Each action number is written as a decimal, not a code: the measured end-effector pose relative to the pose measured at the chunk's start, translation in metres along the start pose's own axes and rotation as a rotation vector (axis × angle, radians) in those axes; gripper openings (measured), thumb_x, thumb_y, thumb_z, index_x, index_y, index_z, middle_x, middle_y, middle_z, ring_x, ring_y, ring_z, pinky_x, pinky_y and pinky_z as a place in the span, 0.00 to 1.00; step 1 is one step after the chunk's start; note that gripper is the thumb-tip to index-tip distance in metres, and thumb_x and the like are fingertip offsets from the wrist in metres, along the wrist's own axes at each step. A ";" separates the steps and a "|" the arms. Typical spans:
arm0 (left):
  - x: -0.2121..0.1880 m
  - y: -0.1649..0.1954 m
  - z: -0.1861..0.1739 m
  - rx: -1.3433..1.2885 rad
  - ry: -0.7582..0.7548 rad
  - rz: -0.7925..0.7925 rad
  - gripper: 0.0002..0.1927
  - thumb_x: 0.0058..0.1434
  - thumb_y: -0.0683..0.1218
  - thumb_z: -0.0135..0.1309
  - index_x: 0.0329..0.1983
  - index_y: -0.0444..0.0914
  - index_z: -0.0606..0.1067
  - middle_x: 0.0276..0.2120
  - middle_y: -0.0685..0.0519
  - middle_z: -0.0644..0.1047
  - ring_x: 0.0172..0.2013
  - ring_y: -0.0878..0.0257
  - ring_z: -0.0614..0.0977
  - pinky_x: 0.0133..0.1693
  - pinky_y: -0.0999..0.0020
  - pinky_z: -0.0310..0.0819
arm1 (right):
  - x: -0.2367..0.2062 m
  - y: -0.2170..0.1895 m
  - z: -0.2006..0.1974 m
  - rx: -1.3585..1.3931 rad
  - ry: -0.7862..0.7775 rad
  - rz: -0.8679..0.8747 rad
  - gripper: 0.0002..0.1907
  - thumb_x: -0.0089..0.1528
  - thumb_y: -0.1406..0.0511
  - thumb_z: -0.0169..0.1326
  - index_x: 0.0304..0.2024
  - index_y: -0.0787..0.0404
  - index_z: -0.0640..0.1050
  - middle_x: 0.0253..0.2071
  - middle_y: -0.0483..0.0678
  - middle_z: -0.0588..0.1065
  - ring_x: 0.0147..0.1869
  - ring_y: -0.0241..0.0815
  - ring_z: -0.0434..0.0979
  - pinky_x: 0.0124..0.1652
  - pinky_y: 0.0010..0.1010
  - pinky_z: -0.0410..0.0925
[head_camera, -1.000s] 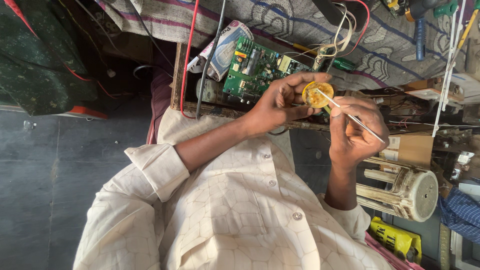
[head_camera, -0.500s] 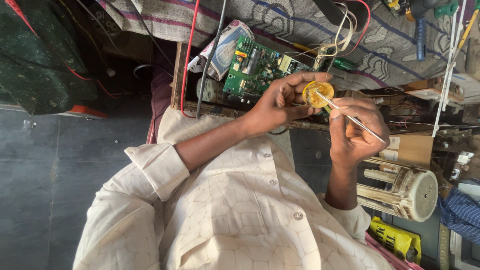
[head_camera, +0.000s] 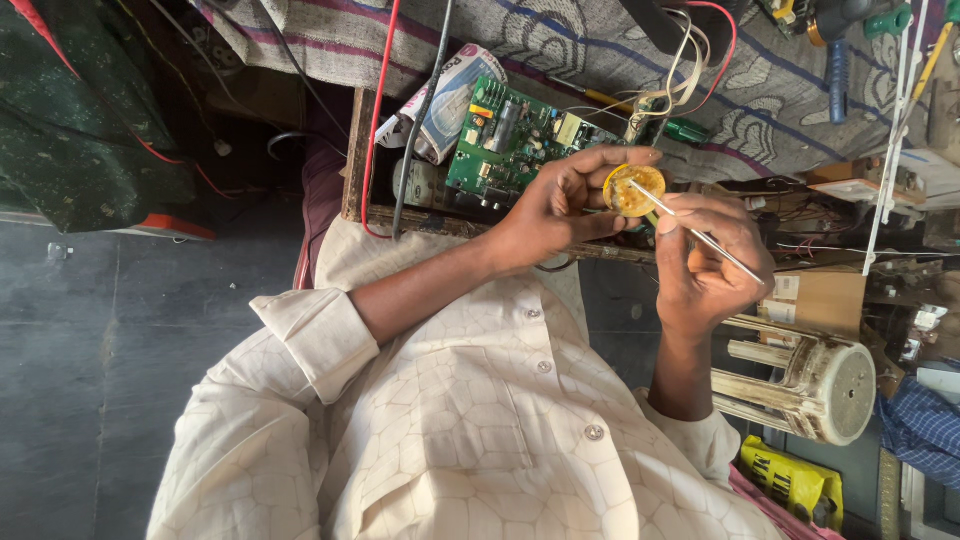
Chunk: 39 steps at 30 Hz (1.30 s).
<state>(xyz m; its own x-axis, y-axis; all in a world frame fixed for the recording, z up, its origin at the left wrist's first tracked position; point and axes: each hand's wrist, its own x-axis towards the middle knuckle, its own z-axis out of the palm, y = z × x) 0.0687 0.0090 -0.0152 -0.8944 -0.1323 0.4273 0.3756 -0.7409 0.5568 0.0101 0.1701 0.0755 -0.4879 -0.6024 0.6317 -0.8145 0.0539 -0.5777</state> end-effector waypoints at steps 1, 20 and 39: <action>0.000 0.000 0.000 0.000 0.002 -0.002 0.31 0.70 0.29 0.54 0.75 0.33 0.62 0.64 0.51 0.74 0.62 0.65 0.77 0.63 0.70 0.75 | 0.000 0.000 0.000 0.008 0.003 0.004 0.08 0.68 0.80 0.59 0.46 0.69 0.75 0.45 0.57 0.79 0.51 0.43 0.80 0.54 0.31 0.74; 0.000 -0.001 -0.001 0.009 -0.008 0.012 0.31 0.70 0.29 0.54 0.75 0.34 0.62 0.64 0.50 0.74 0.63 0.65 0.77 0.63 0.68 0.75 | -0.001 0.002 -0.001 0.046 0.017 0.031 0.07 0.68 0.80 0.59 0.46 0.69 0.75 0.48 0.58 0.78 0.50 0.44 0.80 0.53 0.32 0.76; 0.000 0.000 0.000 0.021 0.001 -0.005 0.32 0.69 0.29 0.54 0.75 0.33 0.62 0.63 0.50 0.75 0.62 0.65 0.78 0.61 0.69 0.76 | 0.000 0.000 -0.001 0.044 0.006 0.029 0.07 0.68 0.80 0.59 0.46 0.69 0.75 0.47 0.58 0.79 0.49 0.43 0.80 0.52 0.30 0.75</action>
<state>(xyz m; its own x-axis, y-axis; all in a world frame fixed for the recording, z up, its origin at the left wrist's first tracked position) 0.0686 0.0088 -0.0156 -0.8966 -0.1291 0.4236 0.3759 -0.7275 0.5740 0.0097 0.1710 0.0765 -0.5127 -0.5966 0.6174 -0.7856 0.0360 -0.6177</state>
